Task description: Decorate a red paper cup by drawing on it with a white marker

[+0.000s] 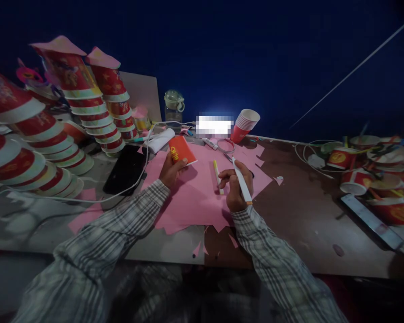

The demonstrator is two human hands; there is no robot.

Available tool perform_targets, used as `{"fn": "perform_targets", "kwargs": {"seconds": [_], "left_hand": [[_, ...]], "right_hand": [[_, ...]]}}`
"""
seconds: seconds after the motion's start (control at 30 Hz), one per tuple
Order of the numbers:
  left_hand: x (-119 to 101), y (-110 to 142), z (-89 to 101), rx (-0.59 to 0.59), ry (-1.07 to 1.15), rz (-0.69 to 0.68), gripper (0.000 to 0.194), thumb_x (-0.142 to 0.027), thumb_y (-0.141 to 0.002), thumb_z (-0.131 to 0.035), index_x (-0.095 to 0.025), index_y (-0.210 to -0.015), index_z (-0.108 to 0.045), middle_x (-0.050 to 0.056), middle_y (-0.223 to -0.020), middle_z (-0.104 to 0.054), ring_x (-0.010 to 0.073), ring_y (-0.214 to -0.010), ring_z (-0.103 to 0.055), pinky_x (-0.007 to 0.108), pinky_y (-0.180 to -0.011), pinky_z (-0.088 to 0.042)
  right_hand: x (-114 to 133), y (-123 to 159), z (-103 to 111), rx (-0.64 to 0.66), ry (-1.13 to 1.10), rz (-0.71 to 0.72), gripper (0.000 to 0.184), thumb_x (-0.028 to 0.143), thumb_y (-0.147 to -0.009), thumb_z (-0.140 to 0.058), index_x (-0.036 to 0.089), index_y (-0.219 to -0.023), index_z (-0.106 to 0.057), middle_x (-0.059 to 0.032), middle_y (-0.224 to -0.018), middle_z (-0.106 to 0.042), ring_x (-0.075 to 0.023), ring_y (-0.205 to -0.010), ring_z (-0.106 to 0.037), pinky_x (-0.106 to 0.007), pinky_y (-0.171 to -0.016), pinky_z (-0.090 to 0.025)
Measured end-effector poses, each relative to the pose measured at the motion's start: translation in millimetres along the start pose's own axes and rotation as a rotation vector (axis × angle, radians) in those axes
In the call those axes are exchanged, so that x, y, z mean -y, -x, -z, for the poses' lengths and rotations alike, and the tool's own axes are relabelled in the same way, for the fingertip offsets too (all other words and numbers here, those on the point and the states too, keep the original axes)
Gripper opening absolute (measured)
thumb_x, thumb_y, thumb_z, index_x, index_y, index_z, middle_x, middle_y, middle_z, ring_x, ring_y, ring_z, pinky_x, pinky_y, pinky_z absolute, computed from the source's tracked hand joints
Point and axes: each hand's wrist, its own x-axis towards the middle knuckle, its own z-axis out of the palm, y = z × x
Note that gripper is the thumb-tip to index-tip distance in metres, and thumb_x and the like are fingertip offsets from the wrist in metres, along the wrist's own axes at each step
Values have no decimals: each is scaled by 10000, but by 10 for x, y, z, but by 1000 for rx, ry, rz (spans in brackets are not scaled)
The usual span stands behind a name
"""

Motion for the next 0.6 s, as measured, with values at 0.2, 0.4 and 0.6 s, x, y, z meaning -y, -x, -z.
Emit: {"fn": "perform_targets", "kwargs": {"seconds": [0.2, 0.4, 0.6], "left_hand": [[33, 58, -23, 94, -68, 34, 637, -312, -615, -835, -215, -1179, -555, 14, -1030, -661, 185, -953, -644, 344, -869, -527], [-8, 129, -28, 312, -268, 30, 820, -342, -594, -899, -187, -1290, -496, 95, -1211, -640, 284, -1133, -618, 434, -979, -513], [12, 146, -18, 406, -307, 40, 866, -384, -608, -909, -168, -1332, -486, 133, -1258, -616, 324, -1195, -596, 483, -1025, -493]], "right_hand": [[-47, 70, 16, 114, -26, 56, 418, 352, -984, -560, 263, -1388, -503, -25, -940, -694, -127, -644, -649, -325, -643, -585], [4, 92, -46, 124, 15, 127, 513, 438, -974, -557, 250, -1438, -445, -88, -1046, -676, -226, -909, -701, -476, -843, -601], [17, 100, -61, 181, 6, 172, 488, 450, -1014, -486, 261, -1462, -450, -97, -1062, -682, -207, -836, -707, -449, -789, -604]]}}
